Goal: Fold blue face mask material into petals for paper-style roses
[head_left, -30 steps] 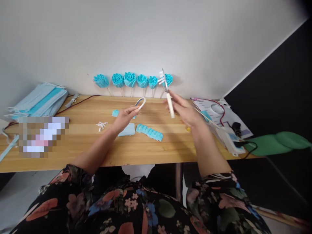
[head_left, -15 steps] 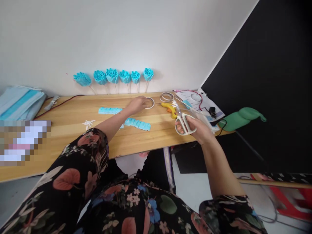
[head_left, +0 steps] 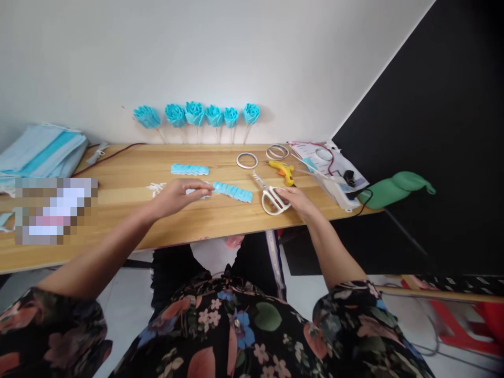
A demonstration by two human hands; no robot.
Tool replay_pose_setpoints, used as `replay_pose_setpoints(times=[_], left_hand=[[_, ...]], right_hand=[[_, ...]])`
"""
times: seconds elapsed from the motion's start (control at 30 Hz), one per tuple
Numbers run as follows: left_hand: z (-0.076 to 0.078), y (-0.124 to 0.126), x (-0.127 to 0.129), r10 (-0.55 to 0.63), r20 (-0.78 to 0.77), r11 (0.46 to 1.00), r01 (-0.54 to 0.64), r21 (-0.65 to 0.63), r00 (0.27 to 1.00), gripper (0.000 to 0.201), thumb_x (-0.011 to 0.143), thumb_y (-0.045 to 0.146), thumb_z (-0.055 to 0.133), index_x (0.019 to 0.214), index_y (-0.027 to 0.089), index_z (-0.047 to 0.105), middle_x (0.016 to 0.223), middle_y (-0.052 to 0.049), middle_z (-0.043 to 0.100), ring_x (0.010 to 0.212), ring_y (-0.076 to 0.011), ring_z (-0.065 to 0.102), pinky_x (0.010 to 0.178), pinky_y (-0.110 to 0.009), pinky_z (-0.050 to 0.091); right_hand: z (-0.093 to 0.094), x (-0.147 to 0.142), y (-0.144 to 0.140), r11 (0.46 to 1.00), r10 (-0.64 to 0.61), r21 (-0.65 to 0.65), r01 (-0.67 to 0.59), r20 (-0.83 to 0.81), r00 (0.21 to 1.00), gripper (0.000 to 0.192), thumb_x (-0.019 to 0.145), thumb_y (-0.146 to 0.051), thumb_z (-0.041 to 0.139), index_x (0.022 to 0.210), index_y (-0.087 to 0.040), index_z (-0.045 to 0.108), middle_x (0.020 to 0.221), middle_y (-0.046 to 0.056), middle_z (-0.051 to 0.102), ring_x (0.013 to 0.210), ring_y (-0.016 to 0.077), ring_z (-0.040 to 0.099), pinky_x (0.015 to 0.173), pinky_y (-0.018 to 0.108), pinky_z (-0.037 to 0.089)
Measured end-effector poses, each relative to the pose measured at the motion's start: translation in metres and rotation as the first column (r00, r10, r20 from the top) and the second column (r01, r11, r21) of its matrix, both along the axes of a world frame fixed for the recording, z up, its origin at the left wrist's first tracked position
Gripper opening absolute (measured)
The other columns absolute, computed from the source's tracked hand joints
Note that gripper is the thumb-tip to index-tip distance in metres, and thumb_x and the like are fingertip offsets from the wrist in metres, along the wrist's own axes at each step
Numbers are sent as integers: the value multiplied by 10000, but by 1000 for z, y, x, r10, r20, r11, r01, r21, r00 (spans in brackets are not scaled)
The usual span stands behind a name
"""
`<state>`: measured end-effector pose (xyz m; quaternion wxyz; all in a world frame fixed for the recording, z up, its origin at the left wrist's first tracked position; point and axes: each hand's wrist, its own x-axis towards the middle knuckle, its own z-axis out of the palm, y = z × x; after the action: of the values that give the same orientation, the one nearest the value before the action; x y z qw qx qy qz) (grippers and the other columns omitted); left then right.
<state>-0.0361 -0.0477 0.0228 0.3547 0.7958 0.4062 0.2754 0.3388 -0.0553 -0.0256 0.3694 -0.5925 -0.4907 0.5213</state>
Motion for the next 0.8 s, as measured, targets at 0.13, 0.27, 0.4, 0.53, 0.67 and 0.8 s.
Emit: replay_pose_setpoints(times=[0.13,0.27,0.4,0.53,0.67,0.8], left_hand=[[-8,-28,-17,-61,48,992,66,-110,997,343,931,460,607,1100,202,757,1030,-64,789,963,-192,716,918,-341,549],[-15,-58,-19,-141,193,968,177,-181,971,281,937,383,637,1080,176,761,1077,-96,774,974,-181,710,905,-310,540],[-28,-89,-13,-346,323,878,426,-220,881,254,968,332,608,993,143,776,966,-118,766,894,-172,705,829,-271,534],[-71,-117,-10,-342,329,860,435,-268,880,297,989,349,564,962,143,776,962,-130,762,894,-186,710,811,-262,532],[-149,-134,-24,-39,42,975,47,-219,998,247,962,318,578,960,190,790,1109,-112,749,1059,-233,685,965,-331,509],[-202,-140,-52,584,-322,719,-659,-222,745,230,946,204,575,1110,163,731,1215,-129,698,1224,-287,599,1089,-447,453]], right_hand=[[-1,0,3,996,-63,74,51,173,983,480,631,-623,789,756,-164,726,627,13,678,538,125,541,522,257,414],[-11,8,9,987,-158,84,136,370,915,452,638,-578,770,830,-169,759,581,13,644,536,152,540,514,278,402],[-20,17,19,970,-215,219,102,587,780,378,770,-504,643,909,-173,760,717,104,709,618,205,583,586,344,451],[-27,17,17,923,-286,379,-61,786,549,437,811,-537,503,888,-191,758,980,172,756,898,289,655,811,414,500],[-38,16,6,840,-396,541,-44,665,634,541,866,-555,391,991,-183,762,1066,169,754,1057,302,676,977,433,498],[-46,18,0,846,-445,515,135,545,711,551,915,-546,409,1103,-159,753,1083,173,759,1004,299,710,932,430,524]])
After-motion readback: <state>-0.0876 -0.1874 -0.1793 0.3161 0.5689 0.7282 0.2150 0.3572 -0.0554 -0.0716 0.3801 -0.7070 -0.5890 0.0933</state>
